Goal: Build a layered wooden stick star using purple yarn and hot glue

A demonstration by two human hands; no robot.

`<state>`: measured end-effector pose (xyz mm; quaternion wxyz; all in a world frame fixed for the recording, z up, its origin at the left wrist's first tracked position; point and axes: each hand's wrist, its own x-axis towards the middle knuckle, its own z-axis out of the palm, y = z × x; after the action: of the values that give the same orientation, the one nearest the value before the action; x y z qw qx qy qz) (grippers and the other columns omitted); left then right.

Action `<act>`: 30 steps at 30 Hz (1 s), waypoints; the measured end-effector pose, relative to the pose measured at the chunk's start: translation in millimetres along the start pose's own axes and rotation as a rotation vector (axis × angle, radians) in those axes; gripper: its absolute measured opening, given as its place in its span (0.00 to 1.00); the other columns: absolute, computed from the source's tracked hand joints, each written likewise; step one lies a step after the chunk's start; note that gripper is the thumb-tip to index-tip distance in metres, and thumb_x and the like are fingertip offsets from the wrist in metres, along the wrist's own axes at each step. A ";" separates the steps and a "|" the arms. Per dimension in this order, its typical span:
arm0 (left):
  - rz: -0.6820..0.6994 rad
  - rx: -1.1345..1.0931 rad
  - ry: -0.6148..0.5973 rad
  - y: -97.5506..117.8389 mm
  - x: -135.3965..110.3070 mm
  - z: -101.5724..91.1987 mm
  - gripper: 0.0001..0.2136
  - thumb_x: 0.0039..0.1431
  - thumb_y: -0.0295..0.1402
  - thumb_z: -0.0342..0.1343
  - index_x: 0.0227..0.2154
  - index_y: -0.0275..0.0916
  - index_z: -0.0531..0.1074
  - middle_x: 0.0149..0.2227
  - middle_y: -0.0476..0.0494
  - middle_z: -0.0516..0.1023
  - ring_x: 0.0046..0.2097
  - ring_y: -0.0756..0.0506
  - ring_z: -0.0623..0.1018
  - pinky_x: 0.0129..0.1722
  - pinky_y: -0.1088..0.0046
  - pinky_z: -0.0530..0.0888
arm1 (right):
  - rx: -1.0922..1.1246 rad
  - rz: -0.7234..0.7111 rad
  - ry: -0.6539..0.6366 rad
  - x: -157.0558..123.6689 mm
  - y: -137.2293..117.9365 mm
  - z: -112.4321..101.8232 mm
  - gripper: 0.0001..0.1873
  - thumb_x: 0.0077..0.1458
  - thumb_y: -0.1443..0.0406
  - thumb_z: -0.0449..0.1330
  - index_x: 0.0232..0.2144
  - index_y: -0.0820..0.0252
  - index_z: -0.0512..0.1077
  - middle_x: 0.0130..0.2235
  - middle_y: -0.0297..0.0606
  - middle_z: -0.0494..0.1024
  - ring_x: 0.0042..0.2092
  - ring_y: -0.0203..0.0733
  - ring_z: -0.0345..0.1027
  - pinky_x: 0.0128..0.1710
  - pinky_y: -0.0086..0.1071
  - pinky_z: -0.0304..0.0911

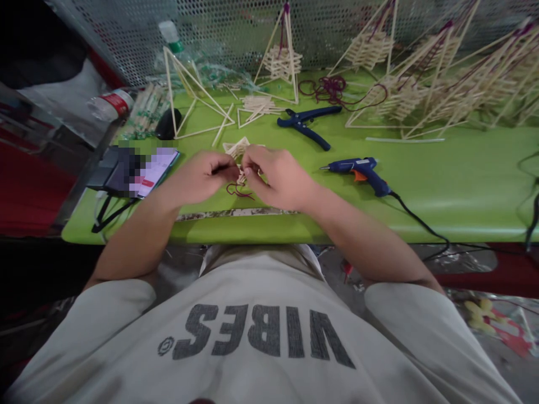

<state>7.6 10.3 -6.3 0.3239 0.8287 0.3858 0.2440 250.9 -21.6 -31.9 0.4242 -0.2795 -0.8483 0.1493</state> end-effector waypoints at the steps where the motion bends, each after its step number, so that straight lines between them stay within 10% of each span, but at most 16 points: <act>1: -0.007 -0.036 0.007 -0.3 0.8 0.6 0.15 0.68 0.33 0.64 0.24 0.39 0.72 0.23 0.52 0.66 0.28 0.51 0.63 0.29 0.68 0.56 | -0.001 -0.022 -0.011 0.1 -0.3 -0.3 0.03 0.69 0.68 0.58 0.42 0.53 0.71 0.38 0.38 0.82 0.37 0.42 0.75 0.38 0.38 0.66; 9: -0.107 -0.553 0.052 -4.2 3.9 10.7 0.22 0.65 0.49 0.72 0.27 0.42 0.68 0.25 0.51 0.68 0.25 0.53 0.62 0.23 0.72 0.56 | -0.090 -0.071 -0.004 -1.7 1.7 1.5 0.06 0.64 0.69 0.59 0.42 0.53 0.69 0.45 0.41 0.86 0.44 0.46 0.82 0.43 0.38 0.70; 17: -0.022 -0.609 0.018 2.8 0.2 12.0 0.15 0.58 0.33 0.78 0.37 0.40 0.75 0.34 0.48 0.82 0.37 0.49 0.84 0.38 0.73 0.80 | -0.118 -0.067 0.072 -0.7 -0.3 3.8 0.03 0.66 0.68 0.59 0.41 0.54 0.72 0.42 0.40 0.86 0.40 0.44 0.80 0.41 0.37 0.70; 30: 0.030 -0.537 0.084 2.7 -3.0 14.3 0.10 0.61 0.35 0.77 0.39 0.40 0.82 0.35 0.46 0.87 0.39 0.46 0.88 0.41 0.70 0.83 | -0.267 -0.026 0.175 1.1 1.0 3.8 0.09 0.72 0.63 0.60 0.41 0.55 0.80 0.40 0.39 0.87 0.33 0.41 0.74 0.36 0.39 0.64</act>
<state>16.5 1.6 -14.4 0.5119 0.7081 0.3080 0.3765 247.7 -20.1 -33.9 0.4573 -0.3342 -0.8241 0.0050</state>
